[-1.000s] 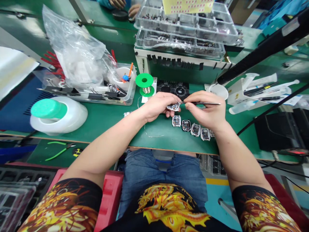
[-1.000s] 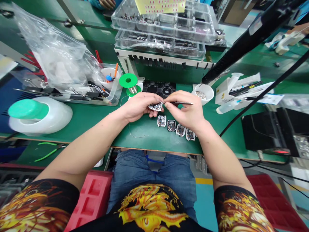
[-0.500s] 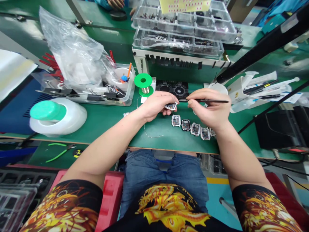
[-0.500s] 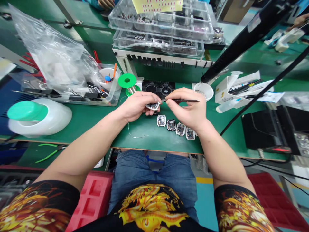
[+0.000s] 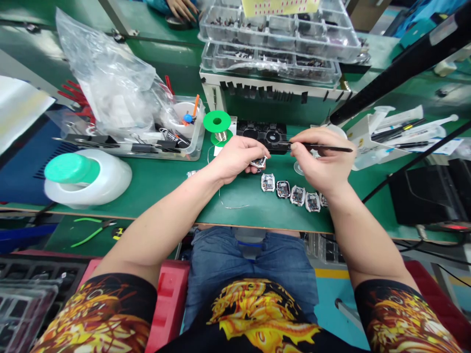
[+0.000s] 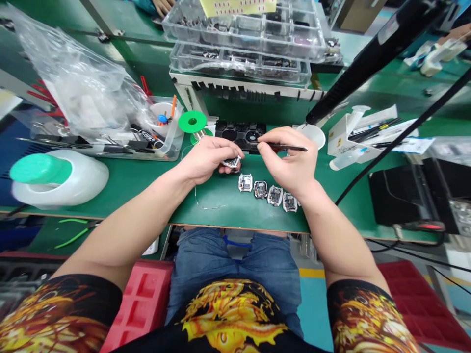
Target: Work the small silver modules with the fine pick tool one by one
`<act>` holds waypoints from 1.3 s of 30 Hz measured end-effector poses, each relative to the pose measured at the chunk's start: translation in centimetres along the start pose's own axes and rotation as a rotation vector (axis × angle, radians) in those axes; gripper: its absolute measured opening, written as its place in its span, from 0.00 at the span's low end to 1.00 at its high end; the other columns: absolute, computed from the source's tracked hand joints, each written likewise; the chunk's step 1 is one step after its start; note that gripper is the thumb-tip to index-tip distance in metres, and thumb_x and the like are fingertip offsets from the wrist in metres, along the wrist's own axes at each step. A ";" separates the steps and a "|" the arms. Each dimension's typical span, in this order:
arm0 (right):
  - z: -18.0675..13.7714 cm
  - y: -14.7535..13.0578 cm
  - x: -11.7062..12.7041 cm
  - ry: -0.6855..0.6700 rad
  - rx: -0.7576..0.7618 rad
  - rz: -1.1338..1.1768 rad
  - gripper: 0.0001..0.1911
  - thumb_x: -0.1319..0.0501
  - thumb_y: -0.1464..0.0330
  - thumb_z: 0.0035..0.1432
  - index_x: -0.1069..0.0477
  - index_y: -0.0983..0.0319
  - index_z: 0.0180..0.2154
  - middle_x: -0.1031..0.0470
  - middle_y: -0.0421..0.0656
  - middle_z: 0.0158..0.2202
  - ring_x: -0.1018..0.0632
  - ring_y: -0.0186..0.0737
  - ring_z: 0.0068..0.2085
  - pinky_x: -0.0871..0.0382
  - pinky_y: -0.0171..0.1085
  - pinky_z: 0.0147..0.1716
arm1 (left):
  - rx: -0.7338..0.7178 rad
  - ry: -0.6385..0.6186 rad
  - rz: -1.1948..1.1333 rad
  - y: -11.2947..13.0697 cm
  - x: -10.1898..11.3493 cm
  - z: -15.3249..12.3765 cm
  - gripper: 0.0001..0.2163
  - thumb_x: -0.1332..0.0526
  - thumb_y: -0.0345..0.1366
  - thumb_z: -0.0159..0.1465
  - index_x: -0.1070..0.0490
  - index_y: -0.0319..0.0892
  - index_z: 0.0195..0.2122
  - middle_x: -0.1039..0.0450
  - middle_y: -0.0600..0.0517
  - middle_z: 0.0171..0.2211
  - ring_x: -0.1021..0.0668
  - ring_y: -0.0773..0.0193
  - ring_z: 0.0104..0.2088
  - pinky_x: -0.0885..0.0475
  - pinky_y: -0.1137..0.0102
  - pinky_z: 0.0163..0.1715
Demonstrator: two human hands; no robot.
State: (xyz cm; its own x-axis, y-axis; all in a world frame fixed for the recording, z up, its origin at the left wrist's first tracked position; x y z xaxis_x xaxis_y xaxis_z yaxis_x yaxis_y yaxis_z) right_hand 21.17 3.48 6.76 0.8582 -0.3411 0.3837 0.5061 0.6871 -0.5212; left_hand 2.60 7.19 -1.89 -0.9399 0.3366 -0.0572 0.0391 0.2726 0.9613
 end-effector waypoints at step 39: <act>0.1 0.0 -0.3 -0.001 -0.049 -0.046 0.05 0.31 0.67 0.64 0.17 0.56 0.34 0.16 0.42 0.34 0.18 0.42 0.34 0.23 0.42 0.30 | 0.013 -0.079 -0.101 -0.1 -0.6 -0.1 0.13 0.33 0.31 0.59 0.17 0.34 0.45 0.15 0.43 0.36 0.20 0.69 0.26 0.27 0.75 0.25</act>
State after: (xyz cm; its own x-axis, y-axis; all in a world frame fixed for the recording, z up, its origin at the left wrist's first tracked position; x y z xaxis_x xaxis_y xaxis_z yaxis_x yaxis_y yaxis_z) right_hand 20.95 3.69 6.75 0.8338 -0.3710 0.4087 0.5487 0.6383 -0.5399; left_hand 3.08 6.88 -1.98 -0.9096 0.3768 -0.1750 -0.0494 0.3200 0.9461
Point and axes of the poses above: each hand's wrist, its own z-axis towards the middle knuckle, its own x-axis out of the back of the hand, y = z × x, the point moved 8 cm from there along z, towards the middle knuckle
